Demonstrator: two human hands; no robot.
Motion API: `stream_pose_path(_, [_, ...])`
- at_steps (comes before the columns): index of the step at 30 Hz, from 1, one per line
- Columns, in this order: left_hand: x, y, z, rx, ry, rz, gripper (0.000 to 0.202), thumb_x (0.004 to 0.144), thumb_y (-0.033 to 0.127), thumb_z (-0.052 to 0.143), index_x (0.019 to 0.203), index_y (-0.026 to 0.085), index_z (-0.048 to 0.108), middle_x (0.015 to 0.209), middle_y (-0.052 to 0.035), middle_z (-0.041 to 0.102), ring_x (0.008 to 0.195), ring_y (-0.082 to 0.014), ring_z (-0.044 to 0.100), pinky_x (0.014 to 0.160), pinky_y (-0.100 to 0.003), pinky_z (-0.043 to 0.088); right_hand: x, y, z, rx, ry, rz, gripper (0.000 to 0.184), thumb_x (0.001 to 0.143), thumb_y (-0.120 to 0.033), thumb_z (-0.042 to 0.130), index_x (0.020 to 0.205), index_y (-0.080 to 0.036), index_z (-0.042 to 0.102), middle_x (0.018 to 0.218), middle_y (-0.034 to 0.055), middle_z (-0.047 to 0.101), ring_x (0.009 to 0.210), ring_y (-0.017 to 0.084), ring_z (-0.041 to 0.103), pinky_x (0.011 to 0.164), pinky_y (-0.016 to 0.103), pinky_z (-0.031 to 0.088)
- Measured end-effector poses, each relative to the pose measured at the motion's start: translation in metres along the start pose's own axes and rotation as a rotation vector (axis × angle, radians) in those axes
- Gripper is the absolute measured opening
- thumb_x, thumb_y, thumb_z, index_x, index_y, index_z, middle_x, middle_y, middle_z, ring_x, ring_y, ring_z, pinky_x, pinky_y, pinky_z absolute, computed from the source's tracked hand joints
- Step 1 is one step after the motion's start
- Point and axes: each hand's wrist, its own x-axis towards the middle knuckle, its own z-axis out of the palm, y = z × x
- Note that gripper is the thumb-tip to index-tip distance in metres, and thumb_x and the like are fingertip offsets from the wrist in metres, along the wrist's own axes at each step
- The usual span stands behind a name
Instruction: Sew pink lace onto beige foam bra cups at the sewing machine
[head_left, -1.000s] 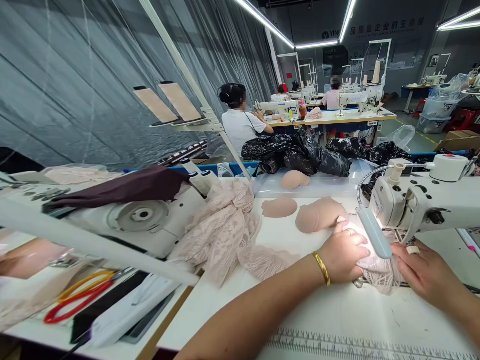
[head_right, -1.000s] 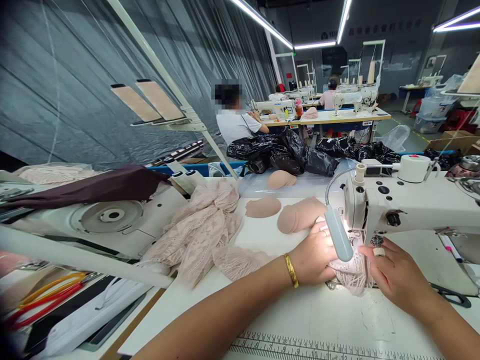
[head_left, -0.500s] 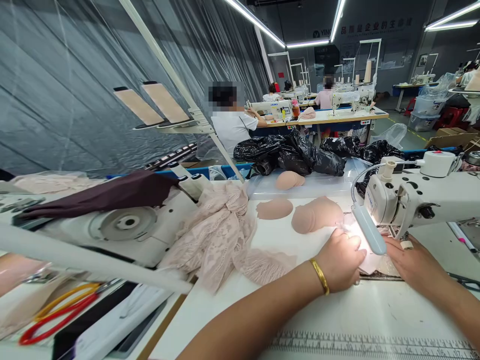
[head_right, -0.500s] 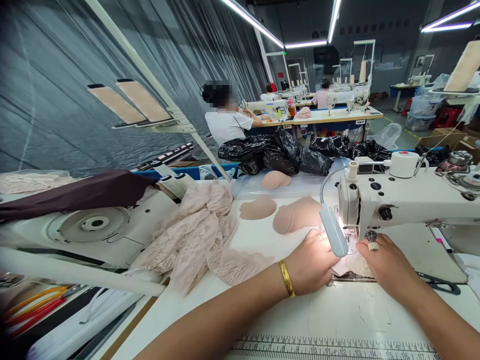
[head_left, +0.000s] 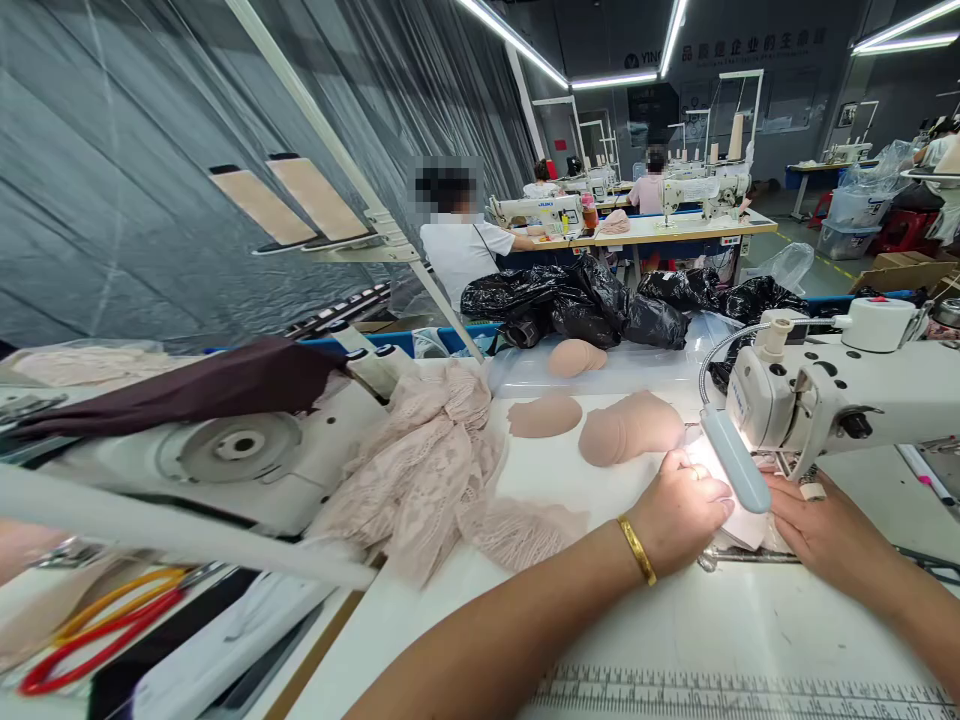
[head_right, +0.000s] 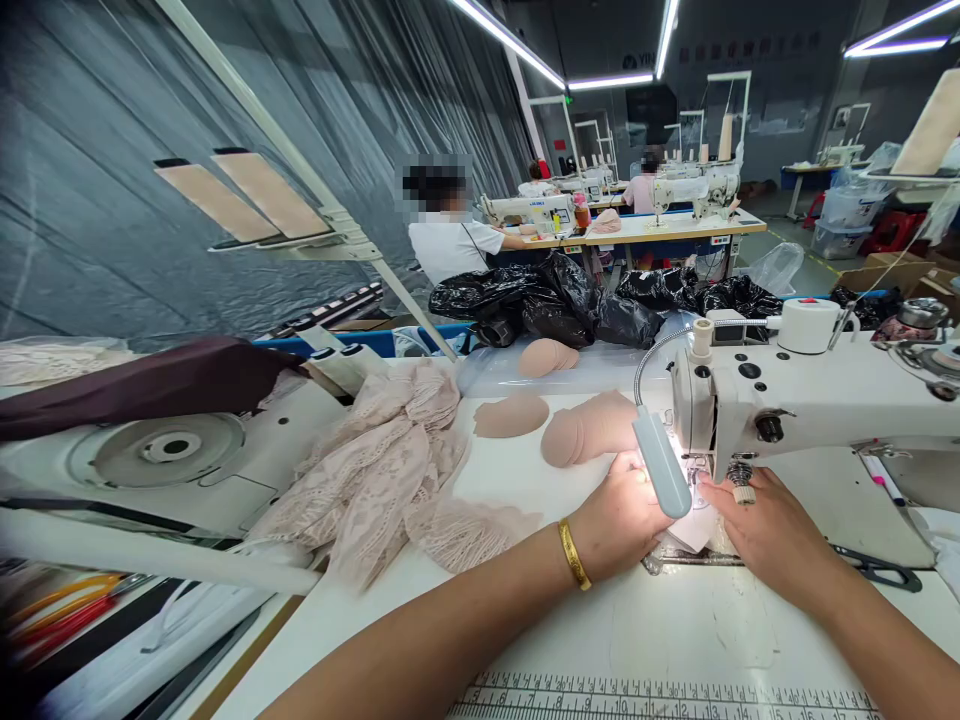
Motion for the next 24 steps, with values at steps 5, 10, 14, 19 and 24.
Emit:
stream_pose_path(5, [0.001, 0.002, 0.003, 0.001, 0.022, -0.037, 0.024, 0.088, 0.01, 0.059, 0.106, 0.022, 0.07, 0.102, -0.0079, 0.074, 0.093, -0.0218, 0.063, 0.095, -0.044, 0.038, 0.002, 0.001, 0.001, -0.02, -0.002, -0.015, 0.053, 0.097, -0.009, 0.035, 0.14, -0.029, 0.057, 0.106, 0.0044, 0.078, 0.093, 0.024, 0.073, 0.08, 0.039, 0.055])
stream_pose_path(10, [0.003, 0.006, 0.006, -0.006, 0.035, -0.068, 0.022, 0.089, 0.008, 0.056, 0.101, 0.02, 0.07, 0.096, -0.0076, 0.074, 0.09, -0.0217, 0.063, 0.094, -0.045, 0.038, 0.0, 0.003, 0.0, -0.002, 0.013, 0.002, 0.051, 0.096, -0.011, 0.039, 0.138, -0.029, 0.061, 0.12, 0.0044, 0.076, 0.097, 0.026, 0.071, 0.08, 0.04, 0.057])
stream_pose_path(14, [0.003, 0.009, 0.008, -0.004, 0.016, -0.074, 0.018, 0.088, 0.008, 0.055, 0.095, 0.018, 0.068, 0.094, -0.0072, 0.073, 0.087, -0.0214, 0.062, 0.09, -0.045, 0.038, -0.006, 0.009, -0.002, 0.01, 0.081, 0.029, 0.036, 0.098, -0.016, 0.042, 0.118, -0.027, 0.07, 0.112, 0.0064, 0.077, 0.095, 0.027, 0.07, 0.078, 0.039, 0.058])
stream_pose_path(19, [0.006, 0.009, 0.007, 0.031, -0.004, -0.092, 0.017, 0.095, 0.01, 0.054, 0.099, 0.018, 0.068, 0.095, -0.0073, 0.072, 0.092, -0.023, 0.062, 0.094, -0.046, 0.037, -0.005, 0.013, -0.004, 0.06, 0.162, 0.088, 0.026, 0.098, -0.017, 0.043, 0.105, -0.022, 0.068, 0.106, 0.0095, 0.074, 0.098, 0.026, 0.07, 0.082, 0.037, 0.057])
stream_pose_path(24, [0.005, 0.011, 0.009, 0.049, 0.097, -0.089, 0.015, 0.094, 0.011, 0.057, 0.097, 0.017, 0.07, 0.092, -0.009, 0.071, 0.094, -0.0239, 0.062, 0.097, -0.047, 0.036, -0.004, 0.015, -0.006, 0.105, 0.134, 0.093, 0.026, 0.095, -0.013, 0.044, 0.106, -0.023, 0.066, 0.105, 0.0092, 0.073, 0.1, 0.028, 0.068, 0.08, 0.037, 0.057])
